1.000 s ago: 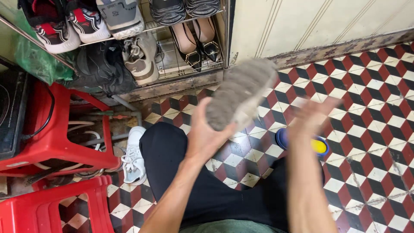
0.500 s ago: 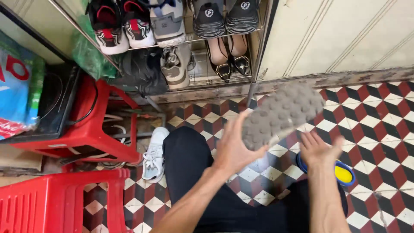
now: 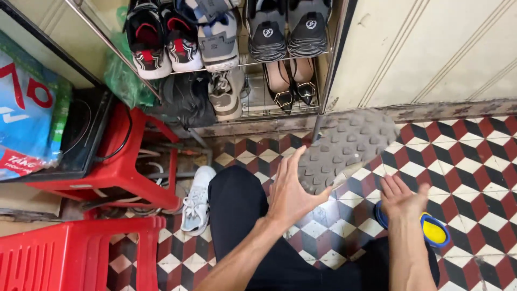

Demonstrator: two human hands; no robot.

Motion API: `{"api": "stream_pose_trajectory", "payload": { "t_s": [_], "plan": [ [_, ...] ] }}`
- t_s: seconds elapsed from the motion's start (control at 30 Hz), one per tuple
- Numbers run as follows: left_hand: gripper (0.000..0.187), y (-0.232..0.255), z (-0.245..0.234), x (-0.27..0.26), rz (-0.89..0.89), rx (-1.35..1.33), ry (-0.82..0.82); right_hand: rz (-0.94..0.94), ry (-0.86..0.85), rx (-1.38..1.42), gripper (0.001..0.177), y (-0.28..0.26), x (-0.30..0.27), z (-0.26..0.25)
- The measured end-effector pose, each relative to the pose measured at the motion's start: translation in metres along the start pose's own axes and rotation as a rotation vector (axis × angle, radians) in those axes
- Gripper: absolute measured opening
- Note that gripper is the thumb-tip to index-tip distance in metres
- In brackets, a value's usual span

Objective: The person gathers shoes from the floor, inspects them, and places them on a metal shoe rack. They handle black sneakers, beige sneakers, white sneakers, and blue/yellow sandals, arranging them on the rack shelves.

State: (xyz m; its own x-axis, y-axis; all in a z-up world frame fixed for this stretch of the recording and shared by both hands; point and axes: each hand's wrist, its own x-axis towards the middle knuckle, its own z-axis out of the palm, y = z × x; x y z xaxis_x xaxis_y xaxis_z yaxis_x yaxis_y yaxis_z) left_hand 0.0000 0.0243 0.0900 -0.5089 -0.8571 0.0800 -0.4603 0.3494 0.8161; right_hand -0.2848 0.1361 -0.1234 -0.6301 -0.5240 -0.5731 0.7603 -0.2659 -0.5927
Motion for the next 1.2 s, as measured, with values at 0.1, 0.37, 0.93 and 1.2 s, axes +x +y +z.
{"api": "stream_pose_trajectory", "payload": {
  "t_s": [0.1, 0.37, 0.93, 1.2],
  "plan": [
    [0.094, -0.008, 0.017, -0.007, -0.027, 0.055, 0.003, 0.001, 0.253, -0.105, 0.089, -0.010, -0.059, 0.072],
    [0.096, -0.016, -0.010, -0.010, -0.132, -0.031, -0.248, 0.016, -0.294, -0.206, 0.080, 0.008, -0.061, 0.091],
    [0.061, -0.091, 0.030, -0.013, -0.958, -1.741, -0.206, -0.514, -0.445, -0.557, 0.042, 0.021, -0.221, 0.165],
    [0.060, -0.073, 0.025, -0.017, -0.817, -1.886, -0.271, -0.611, -0.530, -0.625, 0.042, 0.026, -0.233, 0.173]
  ]
}}
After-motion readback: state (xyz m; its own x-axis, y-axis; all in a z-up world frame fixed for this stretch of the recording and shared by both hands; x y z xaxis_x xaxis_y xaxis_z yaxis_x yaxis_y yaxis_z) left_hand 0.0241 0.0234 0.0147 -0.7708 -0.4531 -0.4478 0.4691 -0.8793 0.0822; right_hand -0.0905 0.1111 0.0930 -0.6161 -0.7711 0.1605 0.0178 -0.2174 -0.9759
